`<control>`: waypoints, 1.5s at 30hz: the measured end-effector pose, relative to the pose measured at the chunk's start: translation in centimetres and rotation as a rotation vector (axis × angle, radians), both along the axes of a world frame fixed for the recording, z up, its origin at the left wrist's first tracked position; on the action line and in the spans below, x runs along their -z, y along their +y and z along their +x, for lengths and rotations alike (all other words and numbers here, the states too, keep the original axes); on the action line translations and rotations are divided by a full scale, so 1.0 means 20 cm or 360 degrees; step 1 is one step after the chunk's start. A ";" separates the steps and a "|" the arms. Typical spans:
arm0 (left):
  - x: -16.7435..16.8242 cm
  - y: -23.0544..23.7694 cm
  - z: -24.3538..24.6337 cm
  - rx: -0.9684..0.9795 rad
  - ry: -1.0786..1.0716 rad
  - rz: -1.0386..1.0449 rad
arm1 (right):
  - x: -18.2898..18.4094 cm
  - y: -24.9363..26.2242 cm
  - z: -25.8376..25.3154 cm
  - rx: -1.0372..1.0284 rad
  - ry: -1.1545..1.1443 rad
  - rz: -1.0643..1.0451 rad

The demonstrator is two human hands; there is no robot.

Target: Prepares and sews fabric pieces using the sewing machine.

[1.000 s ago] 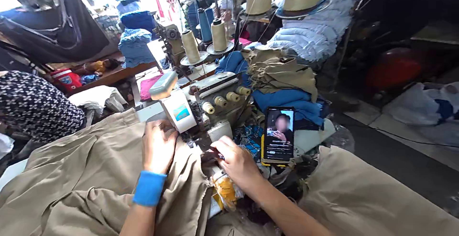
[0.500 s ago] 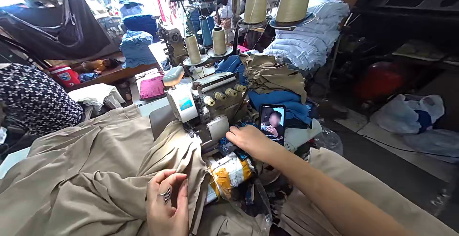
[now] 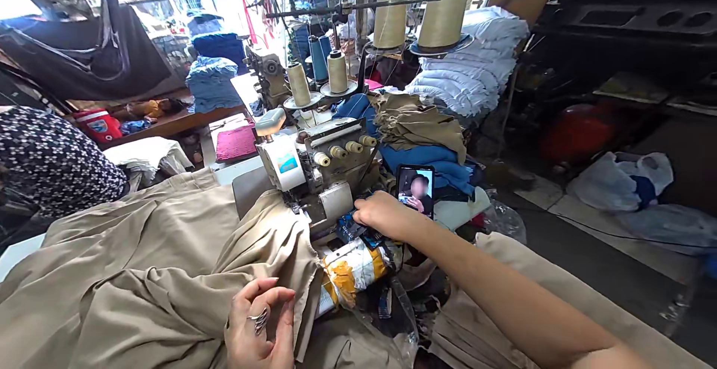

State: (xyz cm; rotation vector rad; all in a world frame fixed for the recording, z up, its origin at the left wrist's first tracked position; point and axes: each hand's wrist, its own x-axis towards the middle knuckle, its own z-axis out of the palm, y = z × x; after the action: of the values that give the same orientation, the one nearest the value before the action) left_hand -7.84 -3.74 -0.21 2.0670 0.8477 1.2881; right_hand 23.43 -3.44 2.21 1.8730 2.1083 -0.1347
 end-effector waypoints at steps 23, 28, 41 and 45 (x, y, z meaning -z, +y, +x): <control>0.08 -0.03 0.02 0.0720 -0.0320 -0.0342 | 0.19 -0.39 -0.66 0.0964 0.3530 0.0127; 0.06 -0.03 0.00 0.0706 -0.0491 -0.0668 | 0.20 -0.43 -0.67 0.0859 0.3326 0.0174; 0.03 -0.06 0.02 0.0394 -0.0557 -0.0970 | 0.20 -0.44 -0.70 0.0769 0.2735 0.0572; 0.03 -0.06 0.01 0.0315 -0.0574 -0.1079 | 0.20 -0.44 -0.72 0.0863 0.2748 0.0613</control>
State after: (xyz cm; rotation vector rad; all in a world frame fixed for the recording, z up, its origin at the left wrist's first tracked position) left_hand -7.72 -4.90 -0.82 1.3028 0.7538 1.0304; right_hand 9.02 -12.28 -1.84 2.9746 2.2192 -2.2978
